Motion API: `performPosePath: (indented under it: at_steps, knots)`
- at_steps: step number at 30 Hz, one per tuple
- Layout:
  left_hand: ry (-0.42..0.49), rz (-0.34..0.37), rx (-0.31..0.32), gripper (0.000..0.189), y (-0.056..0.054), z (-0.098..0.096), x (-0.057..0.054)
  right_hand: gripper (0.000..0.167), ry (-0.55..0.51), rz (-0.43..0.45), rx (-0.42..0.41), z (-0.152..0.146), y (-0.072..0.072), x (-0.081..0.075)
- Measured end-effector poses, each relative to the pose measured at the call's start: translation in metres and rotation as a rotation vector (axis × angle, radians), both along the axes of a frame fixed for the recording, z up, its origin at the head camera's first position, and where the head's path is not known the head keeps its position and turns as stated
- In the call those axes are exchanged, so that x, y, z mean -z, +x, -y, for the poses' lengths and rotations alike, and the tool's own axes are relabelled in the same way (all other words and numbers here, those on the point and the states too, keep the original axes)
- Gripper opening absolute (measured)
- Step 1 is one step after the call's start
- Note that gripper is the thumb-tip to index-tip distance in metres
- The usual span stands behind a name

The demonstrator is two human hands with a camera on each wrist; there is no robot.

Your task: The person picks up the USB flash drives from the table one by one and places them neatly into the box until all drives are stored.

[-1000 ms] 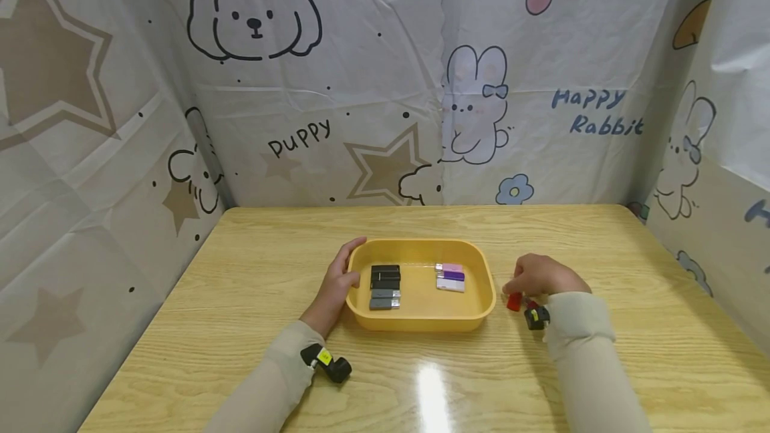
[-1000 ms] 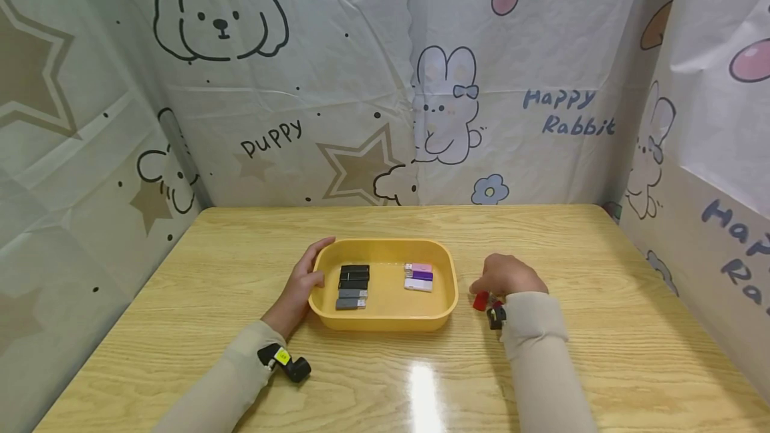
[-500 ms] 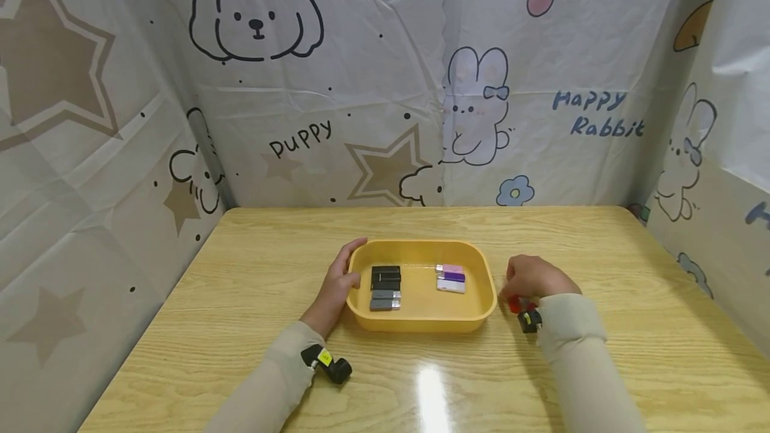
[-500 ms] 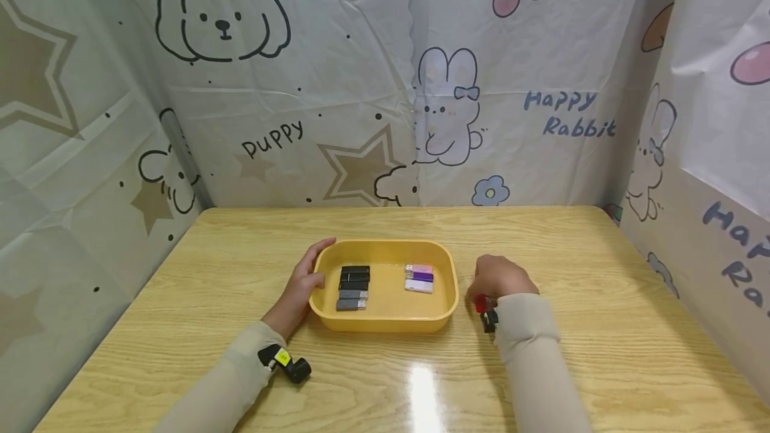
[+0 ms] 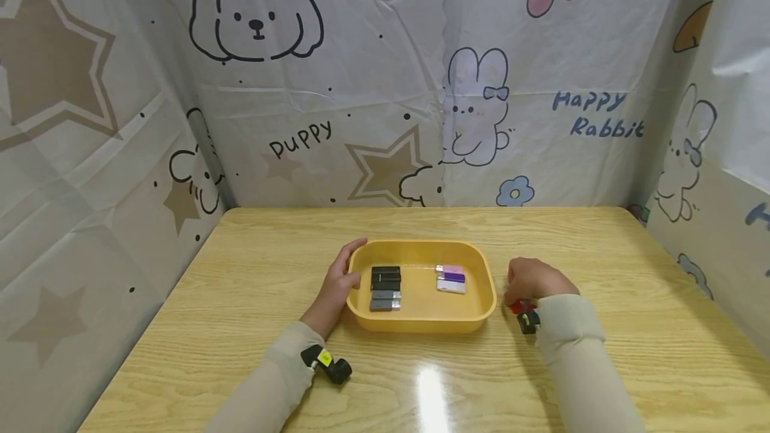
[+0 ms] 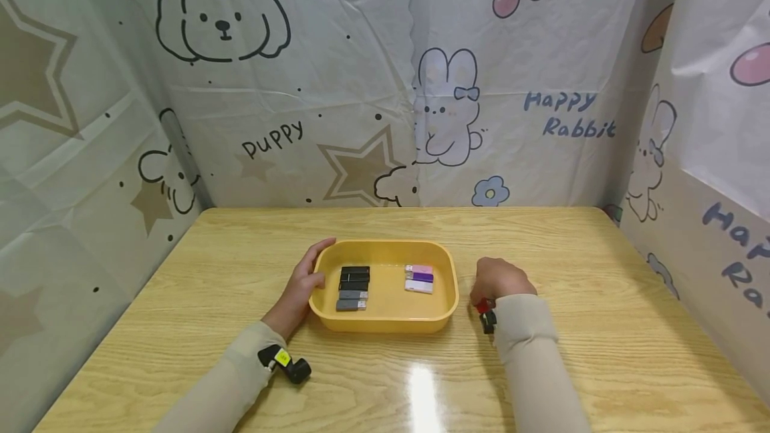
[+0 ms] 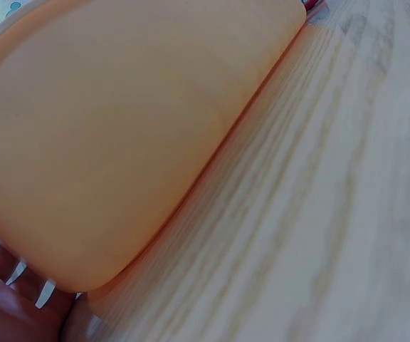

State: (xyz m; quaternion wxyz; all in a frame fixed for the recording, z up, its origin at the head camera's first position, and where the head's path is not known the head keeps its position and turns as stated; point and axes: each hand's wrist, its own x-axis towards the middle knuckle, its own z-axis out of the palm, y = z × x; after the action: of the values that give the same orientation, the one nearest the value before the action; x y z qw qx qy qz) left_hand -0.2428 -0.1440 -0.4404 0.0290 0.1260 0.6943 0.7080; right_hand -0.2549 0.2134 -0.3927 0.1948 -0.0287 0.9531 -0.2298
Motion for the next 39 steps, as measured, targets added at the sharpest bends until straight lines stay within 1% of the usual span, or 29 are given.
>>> performPosePath:
  at_steps: [6,13,21,30,39]
  knots:
    - [0.004,-0.006,0.005,0.079,-0.0005,0.0008,0.0012,0.020,0.004,0.016,0.022,0.0032,-0.0026,0.0033]
    - [-0.011,-0.002,0.004,0.079,0.0001,0.0006,-0.0002,0.019,-0.044,0.043,0.047,0.0047,-0.0039,0.0060]
    - [-0.019,0.000,0.007,0.079,0.0007,0.0009,-0.0011,0.018,-0.061,0.052,0.075,0.0058,-0.0023,0.0057]
    - [-0.025,0.003,0.002,0.079,0.0014,0.0008,-0.0017,0.016,-0.033,0.064,0.069,0.0055,-0.0039,0.0042]
    - [-0.014,0.006,0.005,0.078,0.0009,0.0009,-0.0007,0.016,-0.057,0.065,0.068,0.0061,-0.0041,0.0050]
